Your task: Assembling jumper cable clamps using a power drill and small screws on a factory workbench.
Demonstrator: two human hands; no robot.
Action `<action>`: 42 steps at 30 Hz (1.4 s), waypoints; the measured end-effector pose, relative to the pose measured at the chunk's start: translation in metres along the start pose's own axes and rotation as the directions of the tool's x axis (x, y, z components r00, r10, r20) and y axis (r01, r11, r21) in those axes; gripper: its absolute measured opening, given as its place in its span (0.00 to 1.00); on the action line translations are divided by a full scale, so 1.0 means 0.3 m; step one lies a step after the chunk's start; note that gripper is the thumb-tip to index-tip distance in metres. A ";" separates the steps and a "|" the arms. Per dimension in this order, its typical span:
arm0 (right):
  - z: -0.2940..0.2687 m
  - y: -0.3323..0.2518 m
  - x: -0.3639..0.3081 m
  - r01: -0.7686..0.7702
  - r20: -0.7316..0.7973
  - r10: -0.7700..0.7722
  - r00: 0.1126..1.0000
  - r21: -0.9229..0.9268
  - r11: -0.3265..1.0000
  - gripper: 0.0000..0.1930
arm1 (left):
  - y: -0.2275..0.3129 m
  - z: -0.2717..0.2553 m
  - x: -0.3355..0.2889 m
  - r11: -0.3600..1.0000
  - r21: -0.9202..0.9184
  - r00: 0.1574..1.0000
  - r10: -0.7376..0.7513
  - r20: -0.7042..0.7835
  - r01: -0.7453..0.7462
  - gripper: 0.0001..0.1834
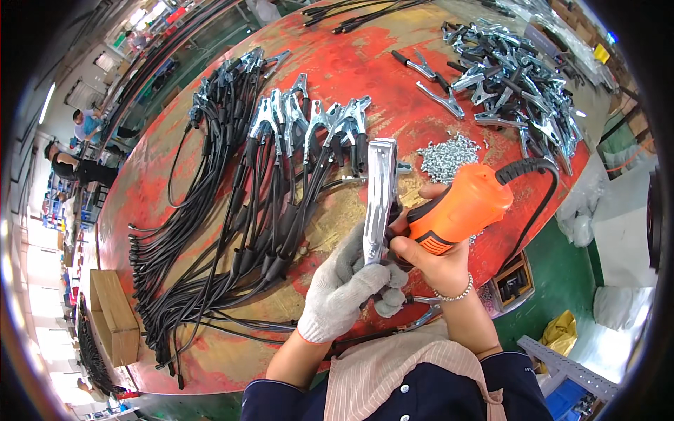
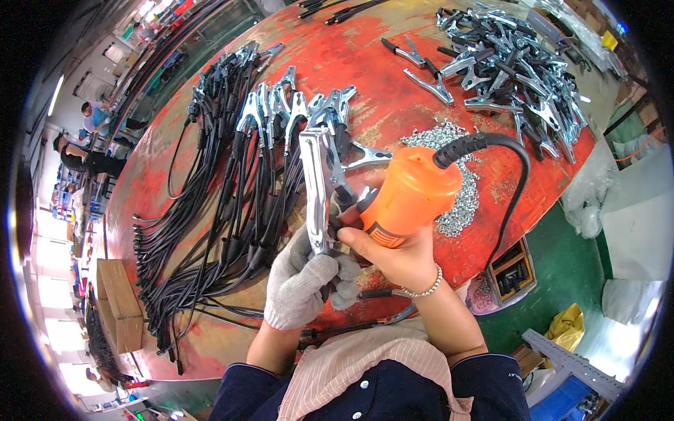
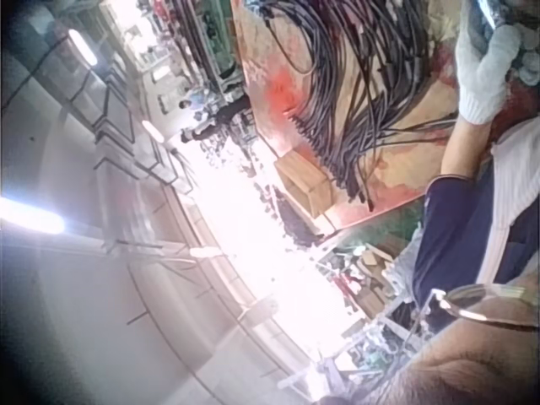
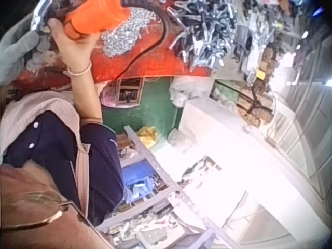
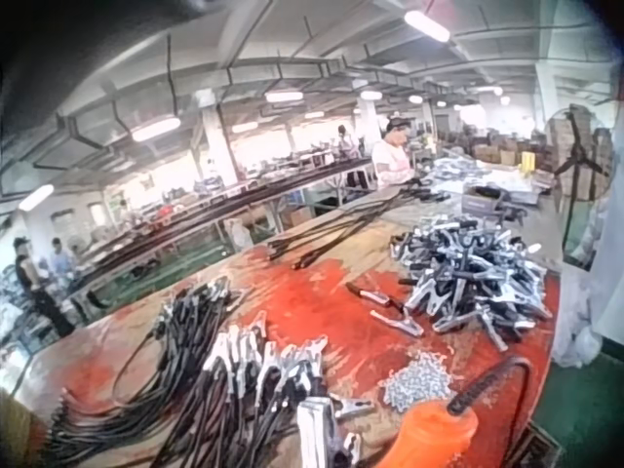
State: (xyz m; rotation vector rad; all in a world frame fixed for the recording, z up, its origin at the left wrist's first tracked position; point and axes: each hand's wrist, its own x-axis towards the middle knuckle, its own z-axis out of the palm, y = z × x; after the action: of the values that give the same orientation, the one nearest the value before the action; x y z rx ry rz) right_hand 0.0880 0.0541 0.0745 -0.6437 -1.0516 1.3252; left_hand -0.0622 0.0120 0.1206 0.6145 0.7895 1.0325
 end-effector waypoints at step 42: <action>0.021 -0.220 -0.070 0.800 -0.013 -0.805 0.594 0.117 0.589 0.37 | -0.088 0.024 0.097 0.948 0.276 0.930 0.238 -0.281 -0.160 0.30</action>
State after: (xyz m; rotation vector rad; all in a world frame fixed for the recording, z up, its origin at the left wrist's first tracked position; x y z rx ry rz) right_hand 0.1143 0.0207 0.1296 0.0056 -1.0966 0.5674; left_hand -0.0345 0.0276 0.0963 0.7691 1.1647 1.2477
